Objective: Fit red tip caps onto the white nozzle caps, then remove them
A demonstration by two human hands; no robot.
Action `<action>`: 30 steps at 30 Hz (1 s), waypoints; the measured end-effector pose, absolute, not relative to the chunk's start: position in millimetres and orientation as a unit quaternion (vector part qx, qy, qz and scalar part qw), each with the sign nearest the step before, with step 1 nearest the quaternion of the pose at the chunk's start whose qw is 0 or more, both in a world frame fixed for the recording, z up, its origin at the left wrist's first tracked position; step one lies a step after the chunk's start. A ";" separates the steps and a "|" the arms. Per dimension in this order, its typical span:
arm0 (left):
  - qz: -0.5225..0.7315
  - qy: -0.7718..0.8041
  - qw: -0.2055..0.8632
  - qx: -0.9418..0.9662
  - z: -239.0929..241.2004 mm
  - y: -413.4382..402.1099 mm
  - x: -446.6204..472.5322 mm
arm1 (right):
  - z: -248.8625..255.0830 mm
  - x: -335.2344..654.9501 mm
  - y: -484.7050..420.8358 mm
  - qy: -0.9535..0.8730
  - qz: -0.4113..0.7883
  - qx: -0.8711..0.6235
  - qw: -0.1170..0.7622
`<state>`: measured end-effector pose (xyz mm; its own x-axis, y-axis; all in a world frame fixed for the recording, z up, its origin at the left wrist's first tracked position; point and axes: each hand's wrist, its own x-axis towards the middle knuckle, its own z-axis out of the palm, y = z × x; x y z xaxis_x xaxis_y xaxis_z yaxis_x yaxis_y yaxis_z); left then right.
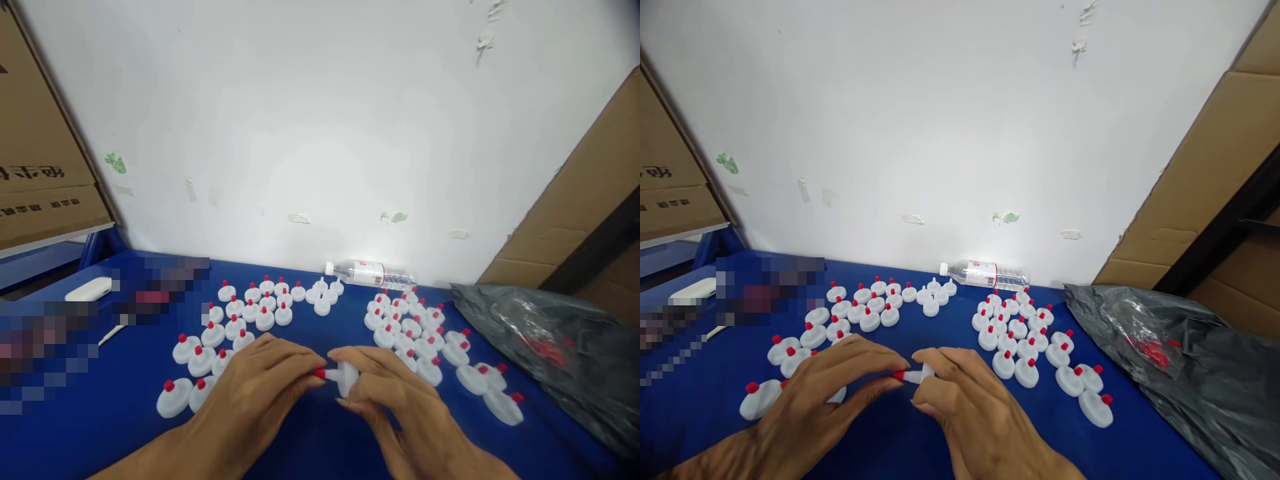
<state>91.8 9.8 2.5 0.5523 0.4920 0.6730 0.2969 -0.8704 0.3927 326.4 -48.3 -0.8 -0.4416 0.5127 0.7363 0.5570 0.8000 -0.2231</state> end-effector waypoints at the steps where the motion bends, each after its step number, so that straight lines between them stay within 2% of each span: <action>1: 0.404 0.211 0.095 0.885 2.3 10.3 91.5 | -1.8 325.3 -48.8 -0.847 -0.025 -0.316 0.426; 4: 0.380 0.186 0.068 0.903 3.2 8.8 90.1 | -5.8 321.1 -50.6 -0.844 -0.037 -0.319 0.430; 22: 0.321 0.200 0.077 0.923 4.3 4.3 84.8 | -6.9 316.6 -49.8 -0.850 -0.048 -0.313 0.420; 30: 0.272 0.186 -0.007 0.944 6.1 10.5 90.5 | -1.9 311.8 -46.4 -0.876 -0.097 -0.358 0.308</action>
